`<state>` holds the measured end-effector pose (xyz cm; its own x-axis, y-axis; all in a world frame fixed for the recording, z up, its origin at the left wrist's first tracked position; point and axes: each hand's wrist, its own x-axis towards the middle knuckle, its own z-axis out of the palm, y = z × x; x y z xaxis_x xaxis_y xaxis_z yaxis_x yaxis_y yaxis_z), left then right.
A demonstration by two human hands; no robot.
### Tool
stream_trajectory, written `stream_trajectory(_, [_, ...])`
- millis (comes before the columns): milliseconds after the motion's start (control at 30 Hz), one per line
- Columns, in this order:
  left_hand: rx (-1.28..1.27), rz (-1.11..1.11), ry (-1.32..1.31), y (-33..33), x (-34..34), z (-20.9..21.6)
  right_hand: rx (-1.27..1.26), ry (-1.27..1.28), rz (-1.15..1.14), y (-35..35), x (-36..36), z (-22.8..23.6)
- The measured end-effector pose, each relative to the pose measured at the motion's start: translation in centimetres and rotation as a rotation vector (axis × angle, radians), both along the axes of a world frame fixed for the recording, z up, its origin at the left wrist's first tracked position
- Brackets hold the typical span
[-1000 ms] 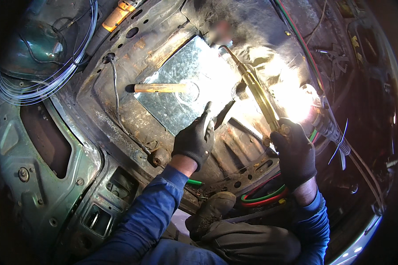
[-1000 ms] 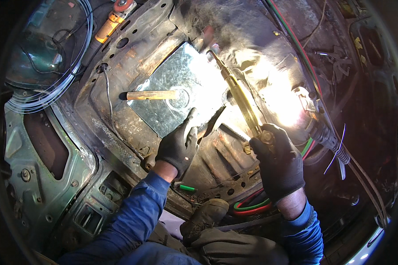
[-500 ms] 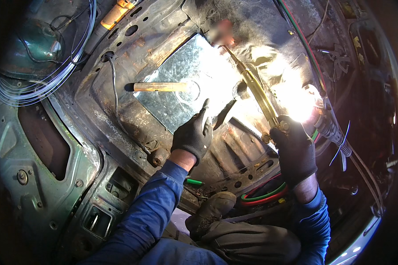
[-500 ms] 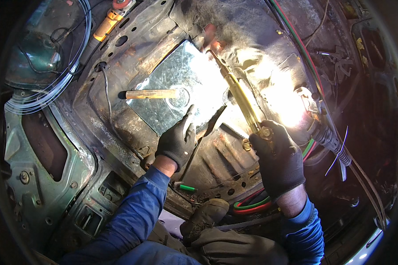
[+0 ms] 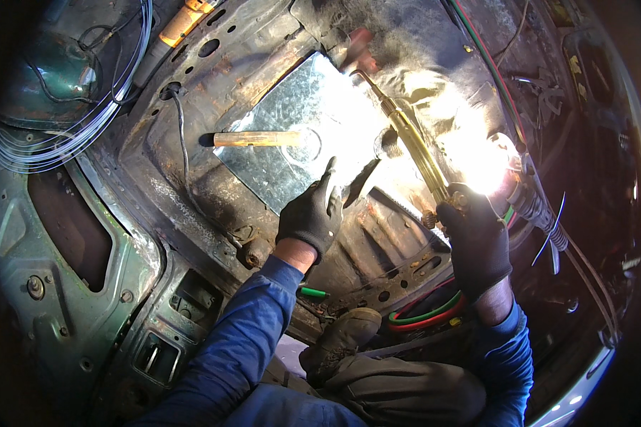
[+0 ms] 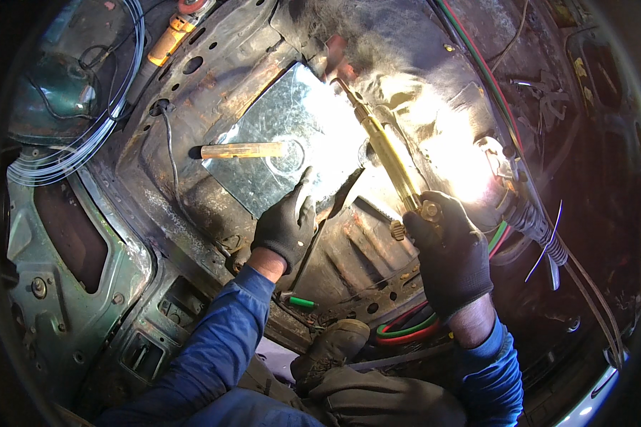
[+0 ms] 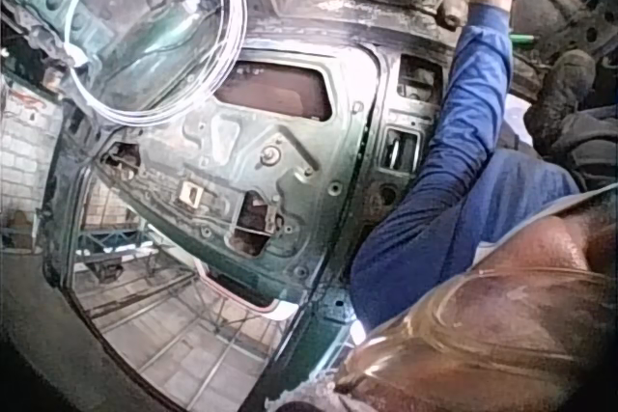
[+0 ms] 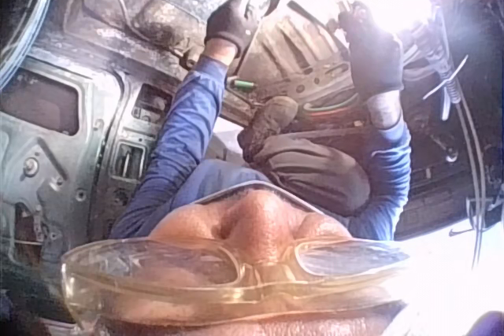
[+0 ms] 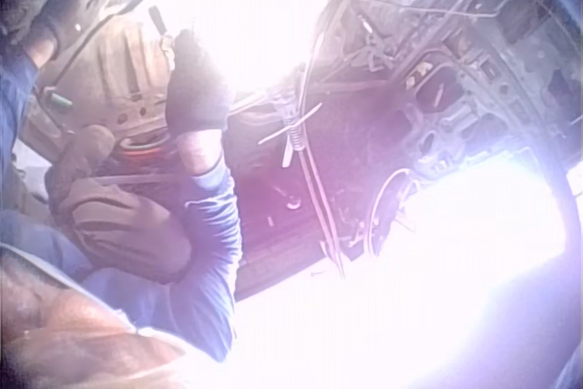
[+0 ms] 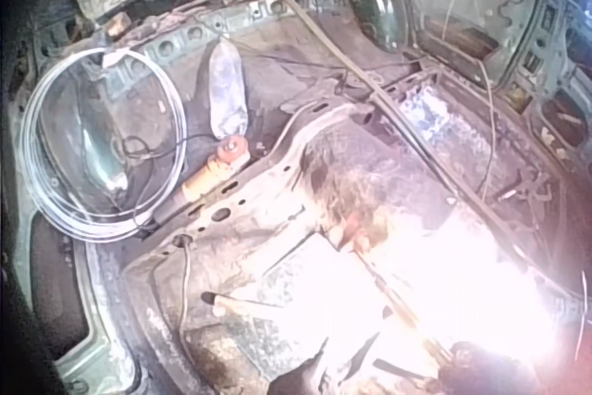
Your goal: The person is welding a metal patch onto the floor of a car's trunk area. They use a welding torch to heat the metal and a hammer to shape it into place.
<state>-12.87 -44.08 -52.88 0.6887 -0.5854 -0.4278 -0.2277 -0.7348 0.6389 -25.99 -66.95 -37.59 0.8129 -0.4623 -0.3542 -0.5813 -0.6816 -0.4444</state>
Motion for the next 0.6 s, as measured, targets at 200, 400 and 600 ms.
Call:
stream_trajectory(200, [0.027, 0.0, 0.012, -0.2, -0.1, 0.1, 0.015, 0.019, -0.023, -0.1, 0.0, -0.2])
stream_trajectory(400, [-0.01, 0.037, 0.044, -0.4, 0.2, 0.7, -0.001, 0.004, 0.002, -0.1, -0.1, -0.3])
stream_trajectory(600, [0.047, -0.006, 0.049, -0.4, 0.4, 0.6, 0.025, 0.009, -0.019, 0.0, 0.1, -0.2])
